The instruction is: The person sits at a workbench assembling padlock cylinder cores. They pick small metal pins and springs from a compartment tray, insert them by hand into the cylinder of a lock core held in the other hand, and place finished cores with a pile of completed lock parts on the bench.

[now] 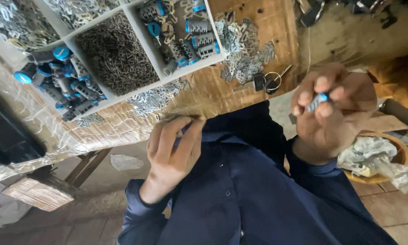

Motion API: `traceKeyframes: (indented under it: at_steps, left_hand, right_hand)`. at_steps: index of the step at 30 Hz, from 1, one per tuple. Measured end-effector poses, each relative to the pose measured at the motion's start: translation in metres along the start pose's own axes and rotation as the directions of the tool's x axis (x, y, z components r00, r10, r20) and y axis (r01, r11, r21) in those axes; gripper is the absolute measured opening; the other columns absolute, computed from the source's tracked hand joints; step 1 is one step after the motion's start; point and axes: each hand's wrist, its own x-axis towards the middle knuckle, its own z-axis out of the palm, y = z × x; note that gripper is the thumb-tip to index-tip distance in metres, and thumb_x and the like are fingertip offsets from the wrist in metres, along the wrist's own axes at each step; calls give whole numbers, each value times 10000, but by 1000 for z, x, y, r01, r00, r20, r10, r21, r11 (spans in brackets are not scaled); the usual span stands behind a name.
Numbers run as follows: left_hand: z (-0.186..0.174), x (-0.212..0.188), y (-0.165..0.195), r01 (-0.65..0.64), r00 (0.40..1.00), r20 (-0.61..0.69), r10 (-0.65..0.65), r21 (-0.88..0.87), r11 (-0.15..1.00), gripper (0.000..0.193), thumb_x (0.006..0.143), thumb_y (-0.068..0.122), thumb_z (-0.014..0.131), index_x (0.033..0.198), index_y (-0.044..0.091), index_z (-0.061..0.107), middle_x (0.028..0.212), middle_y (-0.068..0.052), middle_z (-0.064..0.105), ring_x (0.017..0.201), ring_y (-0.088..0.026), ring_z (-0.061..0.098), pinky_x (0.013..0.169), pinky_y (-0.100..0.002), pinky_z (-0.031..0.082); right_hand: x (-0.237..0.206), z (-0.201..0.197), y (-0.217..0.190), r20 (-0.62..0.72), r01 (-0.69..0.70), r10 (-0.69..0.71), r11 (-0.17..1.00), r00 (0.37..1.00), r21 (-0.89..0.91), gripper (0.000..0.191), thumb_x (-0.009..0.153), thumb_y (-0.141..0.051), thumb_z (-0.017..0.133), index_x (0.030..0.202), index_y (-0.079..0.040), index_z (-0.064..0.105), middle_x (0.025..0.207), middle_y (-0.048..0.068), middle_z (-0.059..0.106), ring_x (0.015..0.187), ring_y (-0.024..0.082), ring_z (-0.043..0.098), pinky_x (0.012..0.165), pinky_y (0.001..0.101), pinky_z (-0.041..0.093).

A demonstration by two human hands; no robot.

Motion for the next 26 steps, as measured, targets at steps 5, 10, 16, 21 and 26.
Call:
traceKeyframes:
  at_steps: [5,10,16,21,26]
  left_hand:
    - [-2,4,3,10,999,43,-11,20,1000,263,887,-23,828,1123,62,748,1090,-84,607,887,-260,631,761,-372,523]
    - [1,17,7,-22,996,85,19,34,999,327,911,52,751,1235,85,728,1154,-62,638,932,-236,638,810,-365,519]
    - [21,39,17,-14,993,113,-21,294,956,452,962,358,763,1322,93,693,906,-49,533,785,-209,573,691,-347,497]
    - [9,24,-4,-162,981,123,149,106,981,280,983,160,800,1242,101,712,1156,-57,613,982,-232,633,808,-350,533]
    - [-8,-15,-20,-87,992,82,100,-156,984,293,893,30,803,1180,83,767,1297,-60,650,1107,-251,670,936,-334,587]
  right_hand:
    - [-17,23,-14,170,-175,174,985,970,-8,144,954,10,795,1002,-44,670,1058,104,673,881,195,716,689,301,646]
    - [-23,38,-3,358,-351,364,931,860,-101,156,946,28,786,1039,-29,675,1097,164,649,912,243,714,728,323,654]
    - [-29,38,2,385,-359,388,922,838,-146,142,937,10,788,1029,-13,684,1111,176,653,882,242,719,718,316,656]
    - [-33,32,0,371,-339,387,922,844,-190,172,952,17,796,1080,-35,694,1110,174,663,898,235,725,745,309,660]
    - [-38,36,15,340,-436,475,880,812,-188,358,910,43,839,1224,-9,674,1299,200,597,1075,271,700,898,358,641]
